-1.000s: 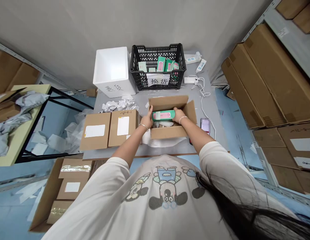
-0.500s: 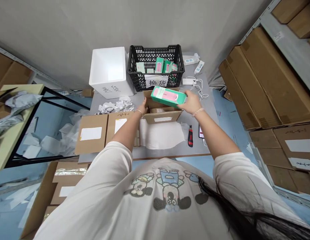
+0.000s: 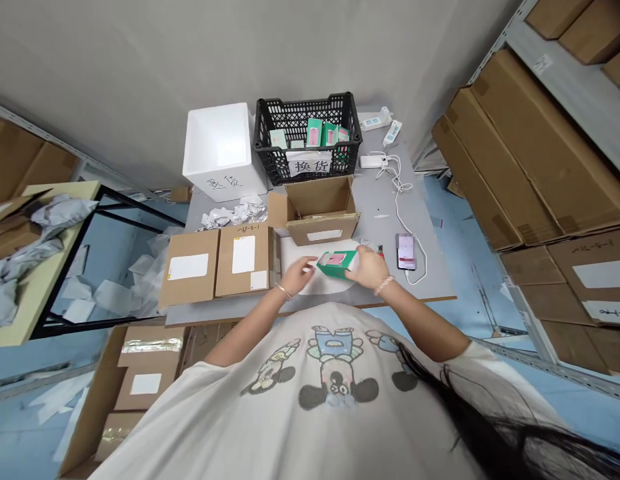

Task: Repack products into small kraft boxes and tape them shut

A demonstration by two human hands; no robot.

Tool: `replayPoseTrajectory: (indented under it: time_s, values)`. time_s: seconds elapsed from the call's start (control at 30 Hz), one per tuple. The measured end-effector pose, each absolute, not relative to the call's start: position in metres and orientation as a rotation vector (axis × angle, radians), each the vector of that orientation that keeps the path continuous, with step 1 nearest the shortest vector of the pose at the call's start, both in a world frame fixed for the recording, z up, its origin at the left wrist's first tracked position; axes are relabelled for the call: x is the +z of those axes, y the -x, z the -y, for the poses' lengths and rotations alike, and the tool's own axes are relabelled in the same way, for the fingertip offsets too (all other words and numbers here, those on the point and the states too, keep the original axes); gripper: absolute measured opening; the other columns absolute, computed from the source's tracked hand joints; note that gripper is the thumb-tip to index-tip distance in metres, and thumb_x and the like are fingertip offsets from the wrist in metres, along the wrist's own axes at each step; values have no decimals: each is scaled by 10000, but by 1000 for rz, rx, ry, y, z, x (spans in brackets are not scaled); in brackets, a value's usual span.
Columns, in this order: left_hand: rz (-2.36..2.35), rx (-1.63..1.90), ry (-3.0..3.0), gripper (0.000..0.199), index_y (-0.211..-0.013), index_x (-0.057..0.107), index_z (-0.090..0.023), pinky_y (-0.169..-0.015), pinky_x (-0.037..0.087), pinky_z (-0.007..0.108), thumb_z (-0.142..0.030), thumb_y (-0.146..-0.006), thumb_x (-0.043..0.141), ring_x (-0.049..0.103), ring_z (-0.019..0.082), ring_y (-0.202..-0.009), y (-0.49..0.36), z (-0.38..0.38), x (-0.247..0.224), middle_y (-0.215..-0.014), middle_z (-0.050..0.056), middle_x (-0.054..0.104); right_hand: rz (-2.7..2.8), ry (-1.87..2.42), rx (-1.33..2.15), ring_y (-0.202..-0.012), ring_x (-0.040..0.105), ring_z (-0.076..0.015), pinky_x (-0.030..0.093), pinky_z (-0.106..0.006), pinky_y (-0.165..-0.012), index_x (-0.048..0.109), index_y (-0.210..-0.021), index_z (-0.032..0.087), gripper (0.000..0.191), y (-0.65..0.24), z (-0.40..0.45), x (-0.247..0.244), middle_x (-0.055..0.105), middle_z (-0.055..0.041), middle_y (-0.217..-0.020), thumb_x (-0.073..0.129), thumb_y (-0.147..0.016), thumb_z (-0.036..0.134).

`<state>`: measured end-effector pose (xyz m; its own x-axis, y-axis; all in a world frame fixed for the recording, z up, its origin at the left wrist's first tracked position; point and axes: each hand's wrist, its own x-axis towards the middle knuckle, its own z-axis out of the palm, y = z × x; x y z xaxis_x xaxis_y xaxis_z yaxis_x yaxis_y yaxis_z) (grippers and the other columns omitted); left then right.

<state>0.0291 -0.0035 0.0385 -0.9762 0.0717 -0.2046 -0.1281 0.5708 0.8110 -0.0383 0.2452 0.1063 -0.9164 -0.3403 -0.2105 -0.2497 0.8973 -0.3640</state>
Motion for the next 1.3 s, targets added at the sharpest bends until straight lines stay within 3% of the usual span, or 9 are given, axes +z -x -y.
replayPoseTrajectory:
  time_s: [0.13, 0.23, 0.4, 0.53, 0.8, 1.0, 1.1, 1.3]
  values:
    - [-2449, 1242, -113, 939, -1527, 269, -182, -1029, 461, 442, -284, -711, 722, 511, 294, -1275, -31, -40, 2, -1494, 174, 406, -2789, 432, -299, -995, 623, -312, 472, -338, -819, 527, -1133, 104, 580, 34, -199, 76, 620, -202, -1127, 694, -732, 488]
    - [-2522, 1282, -18, 1080, -1524, 233, -128, -1064, 420, 459, -335, -633, 809, 485, 318, -1291, -22, -54, -14, -1441, 201, 444, -2810, 353, -264, -993, 623, -302, 476, -343, -818, 525, -1155, 97, 576, 34, -182, 63, 609, -202, -1132, 662, -768, 501]
    - [-2596, 1394, 123, 852, -1355, 418, -135, -919, 498, 412, -339, -633, 822, 625, 274, -1062, -12, -58, -22, -1168, 135, 630, -2738, 503, -374, -1019, 626, -301, 473, -350, -852, 552, -1183, 110, 684, 49, -194, 61, 619, -185, -1153, 732, -699, 558]
    - [-2656, 1343, 223, 674, -1249, 453, -171, -824, 516, 376, -345, -686, 780, 657, 263, -979, -6, -54, -18, -1118, 120, 657, -2688, 706, -633, -1152, 577, -306, 430, -383, -976, 544, -1277, 137, 696, 56, -223, 51, 634, -162, -1209, 739, -724, 512]
    - [-2810, 1072, 80, 804, -1336, 374, -167, -872, 492, 421, -369, -687, 804, 616, 340, -1110, -5, -49, -9, -1284, 206, 565, -2721, 522, -1131, -1202, 557, -300, 444, -436, -1016, 453, -1392, 127, 805, 26, -230, 8, 576, -183, -1309, 784, -682, 314]
    - [-2860, 891, -149, 990, -1461, 286, -159, -988, 445, 444, -303, -651, 838, 549, 363, -1220, 3, -38, 6, -1371, 226, 472, -2628, 768, -1174, -1259, 519, -284, 411, -435, -1062, 461, -1382, 130, 736, 30, -226, 8, 559, -180, -1343, 737, -706, 220]
    - [-2846, 872, -370, 887, -1390, 408, -169, -1044, 419, 449, -221, -617, 841, 512, 351, -1261, 14, -36, 14, -1389, 197, 462, -2610, 803, -1182, -1230, 539, -284, 416, -438, -1050, 473, -1355, 143, 712, 32, -226, 11, 580, -169, -1314, 743, -700, 219]
    - [-2733, 839, -488, 695, -1217, 526, -159, -966, 482, 407, -202, -596, 835, 579, 309, -1153, 29, -39, 28, -1223, 150, 576, -2604, 829, -1177, -1163, 567, -280, 442, -418, -990, 485, -1281, 166, 659, 35, -227, 18, 599, -146, -1252, 758, -686, 241]
